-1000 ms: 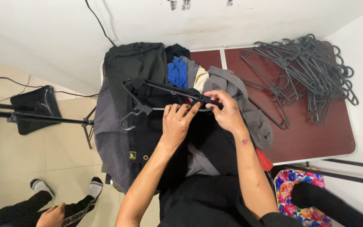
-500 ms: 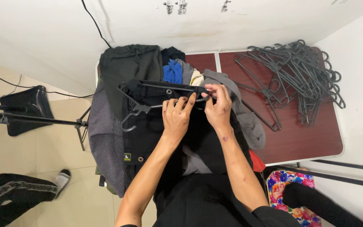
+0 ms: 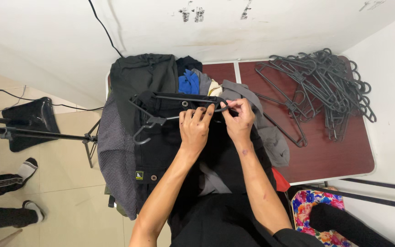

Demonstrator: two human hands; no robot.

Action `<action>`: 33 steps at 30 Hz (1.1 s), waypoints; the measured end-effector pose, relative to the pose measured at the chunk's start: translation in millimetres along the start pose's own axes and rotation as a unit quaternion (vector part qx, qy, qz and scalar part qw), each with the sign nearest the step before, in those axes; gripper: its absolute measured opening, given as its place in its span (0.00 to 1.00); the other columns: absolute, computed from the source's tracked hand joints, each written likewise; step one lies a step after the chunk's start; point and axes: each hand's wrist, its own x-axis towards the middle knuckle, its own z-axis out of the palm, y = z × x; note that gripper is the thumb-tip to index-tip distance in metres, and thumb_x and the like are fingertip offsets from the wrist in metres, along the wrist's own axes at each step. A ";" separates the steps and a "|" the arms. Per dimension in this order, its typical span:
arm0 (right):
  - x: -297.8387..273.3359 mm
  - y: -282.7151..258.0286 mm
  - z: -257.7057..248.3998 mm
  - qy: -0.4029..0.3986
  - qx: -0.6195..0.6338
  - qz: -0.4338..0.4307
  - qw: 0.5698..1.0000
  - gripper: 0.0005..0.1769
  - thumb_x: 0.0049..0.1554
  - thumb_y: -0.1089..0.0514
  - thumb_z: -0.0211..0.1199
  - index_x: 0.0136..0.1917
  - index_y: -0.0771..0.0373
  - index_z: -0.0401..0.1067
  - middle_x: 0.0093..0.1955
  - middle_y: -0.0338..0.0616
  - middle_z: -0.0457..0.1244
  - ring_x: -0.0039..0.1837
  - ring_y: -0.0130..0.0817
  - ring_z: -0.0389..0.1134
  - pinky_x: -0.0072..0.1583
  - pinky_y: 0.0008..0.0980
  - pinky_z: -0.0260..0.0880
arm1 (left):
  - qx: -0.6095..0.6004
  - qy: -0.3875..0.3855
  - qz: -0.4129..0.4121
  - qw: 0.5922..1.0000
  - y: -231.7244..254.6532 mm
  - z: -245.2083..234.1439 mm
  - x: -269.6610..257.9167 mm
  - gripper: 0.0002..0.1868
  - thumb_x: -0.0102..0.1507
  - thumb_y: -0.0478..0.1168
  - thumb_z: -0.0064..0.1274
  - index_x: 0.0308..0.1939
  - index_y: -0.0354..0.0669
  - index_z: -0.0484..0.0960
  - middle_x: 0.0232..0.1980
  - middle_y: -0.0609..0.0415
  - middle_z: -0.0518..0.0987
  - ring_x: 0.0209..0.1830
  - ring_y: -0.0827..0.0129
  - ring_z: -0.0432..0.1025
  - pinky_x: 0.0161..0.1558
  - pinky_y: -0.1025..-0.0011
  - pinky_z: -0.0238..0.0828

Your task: The person hangs a pair of black pants on a hanger and places it on a clothing rack. Then, the person picks up a pair of black cargo pants, folds them, and hangs them on a hanger before placing them on the rack. Finally, the person picks up a pair of black shorts and begins to fold them.

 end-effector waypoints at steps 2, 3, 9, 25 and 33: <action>2.4 1.9 -6.8 -0.036 0.000 0.014 0.999 0.18 0.56 0.73 0.73 0.53 0.69 0.66 0.50 0.48 0.68 0.54 0.32 0.73 0.57 0.29 0.76 | -0.008 0.008 -0.011 1.000 -0.7 -0.4 -3.4 0.21 0.61 0.31 0.56 0.58 0.48 0.82 0.42 0.60 0.77 0.40 0.67 0.71 0.46 0.64 0.63; 0.5 1.9 -6.7 -0.025 -0.002 0.006 1.000 0.18 0.55 0.74 0.72 0.54 0.70 0.65 0.50 0.49 0.68 0.55 0.33 0.73 0.57 0.29 0.76 | -0.004 0.009 -0.013 1.000 -0.7 0.2 -4.7 0.22 0.60 0.31 0.56 0.58 0.48 0.82 0.43 0.59 0.78 0.40 0.66 0.71 0.46 0.64 0.63; -7.5 4.1 7.7 0.058 0.020 -0.003 0.998 0.19 0.56 0.76 0.70 0.55 0.70 0.63 0.52 0.50 0.68 0.59 0.38 0.74 0.62 0.31 0.76 | -0.008 0.006 -0.019 1.000 -0.7 6.8 2.0 0.22 0.60 0.30 0.55 0.58 0.47 0.82 0.43 0.58 0.78 0.41 0.65 0.71 0.47 0.62 0.63; -11.5 19.4 23.1 0.119 0.057 0.018 0.991 0.22 0.54 0.77 0.72 0.54 0.68 0.62 0.52 0.51 0.67 0.58 0.39 0.74 0.63 0.33 0.76 | -0.001 0.008 -0.029 1.000 0.6 12.7 0.3 0.21 0.60 0.31 0.55 0.58 0.45 0.82 0.43 0.57 0.77 0.40 0.64 0.70 0.46 0.63 0.63; -13.9 21.6 26.6 0.151 0.087 0.036 0.984 0.24 0.54 0.77 0.70 0.56 0.66 0.60 0.52 0.51 0.69 0.59 0.37 0.74 0.64 0.33 0.74 | -0.001 0.009 -0.016 1.000 -2.6 19.9 6.1 0.20 0.61 0.32 0.54 0.57 0.44 0.83 0.44 0.56 0.78 0.40 0.64 0.70 0.48 0.62 0.62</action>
